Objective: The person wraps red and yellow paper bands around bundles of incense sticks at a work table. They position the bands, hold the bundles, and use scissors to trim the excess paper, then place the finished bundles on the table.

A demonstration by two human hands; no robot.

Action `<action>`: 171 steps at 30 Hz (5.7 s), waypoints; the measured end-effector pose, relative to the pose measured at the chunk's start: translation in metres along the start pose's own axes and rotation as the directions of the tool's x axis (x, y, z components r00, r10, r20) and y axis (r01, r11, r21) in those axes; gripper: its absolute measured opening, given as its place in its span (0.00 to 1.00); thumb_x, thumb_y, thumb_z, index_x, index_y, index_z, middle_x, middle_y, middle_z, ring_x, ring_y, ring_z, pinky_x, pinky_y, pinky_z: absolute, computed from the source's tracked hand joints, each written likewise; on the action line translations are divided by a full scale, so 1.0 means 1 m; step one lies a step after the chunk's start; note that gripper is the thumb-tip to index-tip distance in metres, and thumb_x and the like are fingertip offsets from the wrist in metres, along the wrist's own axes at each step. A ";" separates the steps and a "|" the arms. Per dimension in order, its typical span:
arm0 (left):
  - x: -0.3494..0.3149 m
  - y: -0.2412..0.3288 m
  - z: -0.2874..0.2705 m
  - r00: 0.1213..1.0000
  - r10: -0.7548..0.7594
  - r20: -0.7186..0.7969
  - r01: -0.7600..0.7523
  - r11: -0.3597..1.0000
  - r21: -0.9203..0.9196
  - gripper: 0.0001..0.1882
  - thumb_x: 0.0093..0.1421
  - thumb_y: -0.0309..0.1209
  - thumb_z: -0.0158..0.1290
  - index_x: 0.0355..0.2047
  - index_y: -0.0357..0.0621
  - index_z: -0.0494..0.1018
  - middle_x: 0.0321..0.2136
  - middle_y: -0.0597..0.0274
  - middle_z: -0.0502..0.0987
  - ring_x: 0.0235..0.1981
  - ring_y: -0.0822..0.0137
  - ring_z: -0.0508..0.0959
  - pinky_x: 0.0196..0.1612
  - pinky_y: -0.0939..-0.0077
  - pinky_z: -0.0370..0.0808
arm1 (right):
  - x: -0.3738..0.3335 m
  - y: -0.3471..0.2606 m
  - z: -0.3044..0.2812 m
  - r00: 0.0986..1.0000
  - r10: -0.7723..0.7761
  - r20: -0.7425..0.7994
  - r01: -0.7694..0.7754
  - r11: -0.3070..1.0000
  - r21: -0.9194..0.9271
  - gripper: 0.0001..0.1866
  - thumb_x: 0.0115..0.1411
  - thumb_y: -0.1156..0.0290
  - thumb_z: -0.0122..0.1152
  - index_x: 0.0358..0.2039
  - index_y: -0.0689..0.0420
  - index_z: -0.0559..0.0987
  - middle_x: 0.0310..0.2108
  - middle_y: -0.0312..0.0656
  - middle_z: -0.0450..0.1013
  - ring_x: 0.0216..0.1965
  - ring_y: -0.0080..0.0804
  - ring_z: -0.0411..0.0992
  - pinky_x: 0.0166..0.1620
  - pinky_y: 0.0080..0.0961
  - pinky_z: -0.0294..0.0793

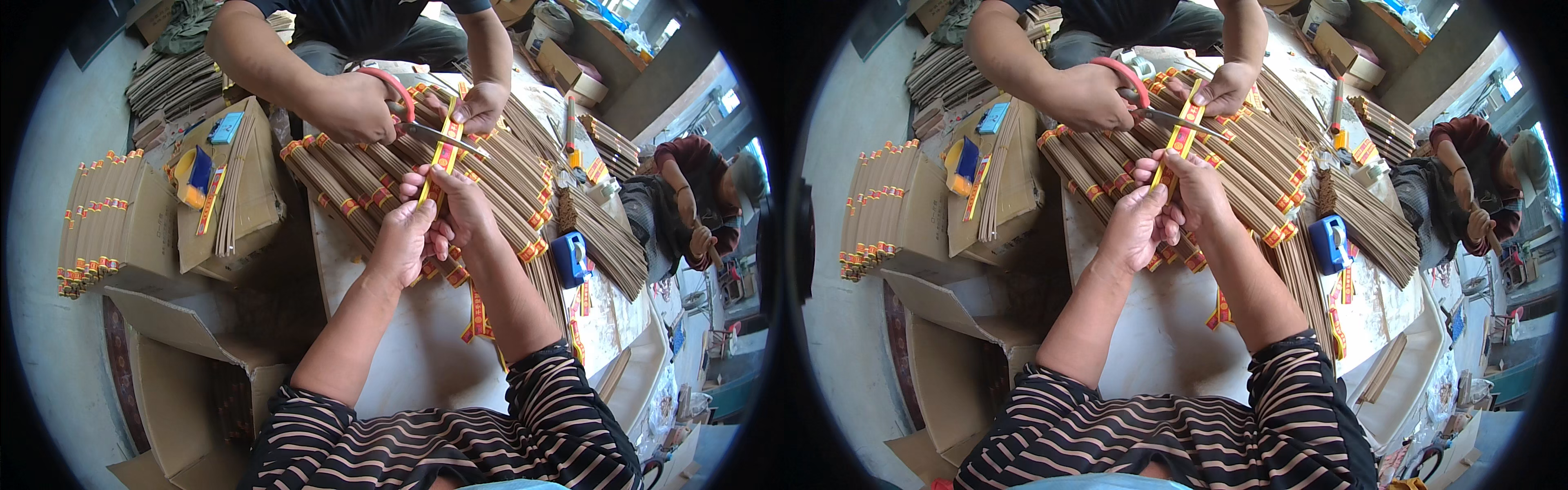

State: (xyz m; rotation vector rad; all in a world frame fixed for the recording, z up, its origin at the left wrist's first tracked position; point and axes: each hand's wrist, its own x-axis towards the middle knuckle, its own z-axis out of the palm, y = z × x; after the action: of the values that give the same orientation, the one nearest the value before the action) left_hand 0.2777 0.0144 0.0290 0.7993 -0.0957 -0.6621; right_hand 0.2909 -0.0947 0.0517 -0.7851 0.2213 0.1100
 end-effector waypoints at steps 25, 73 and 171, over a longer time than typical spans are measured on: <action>-0.002 0.002 0.002 1.000 -0.006 -0.009 0.006 1.000 -0.010 0.11 0.61 0.36 0.42 0.30 0.42 0.66 0.18 0.63 0.69 0.13 0.74 0.68 0.17 0.82 0.68 | -0.003 -0.002 0.004 1.000 -0.002 -0.019 0.002 1.000 -0.014 0.10 0.61 0.69 0.40 0.34 0.63 0.66 0.28 0.47 0.71 0.28 0.33 0.72 0.31 0.27 0.75; 0.000 0.002 0.009 0.998 -0.018 -0.063 0.013 0.997 -0.079 0.11 0.62 0.32 0.38 0.27 0.38 0.65 0.16 0.61 0.68 0.11 0.72 0.67 0.17 0.82 0.67 | -0.002 -0.004 0.004 1.000 -0.016 -0.013 0.015 0.999 -0.046 0.10 0.61 0.69 0.40 0.35 0.63 0.65 0.29 0.48 0.70 0.29 0.35 0.72 0.31 0.29 0.75; 0.002 -0.003 0.003 1.000 -0.011 -0.019 0.010 0.998 -0.066 0.11 0.61 0.36 0.41 0.29 0.42 0.66 0.18 0.63 0.69 0.14 0.74 0.68 0.18 0.83 0.66 | 0.001 -0.002 0.000 0.999 -0.014 -0.029 0.013 0.999 -0.045 0.10 0.60 0.70 0.41 0.34 0.64 0.66 0.28 0.48 0.71 0.28 0.35 0.72 0.30 0.29 0.75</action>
State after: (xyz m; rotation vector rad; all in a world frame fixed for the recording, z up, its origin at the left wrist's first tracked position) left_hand 0.2771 0.0096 0.0284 0.7430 -0.0518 -0.6644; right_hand 0.2925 -0.0965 0.0527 -0.8334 0.2423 0.0907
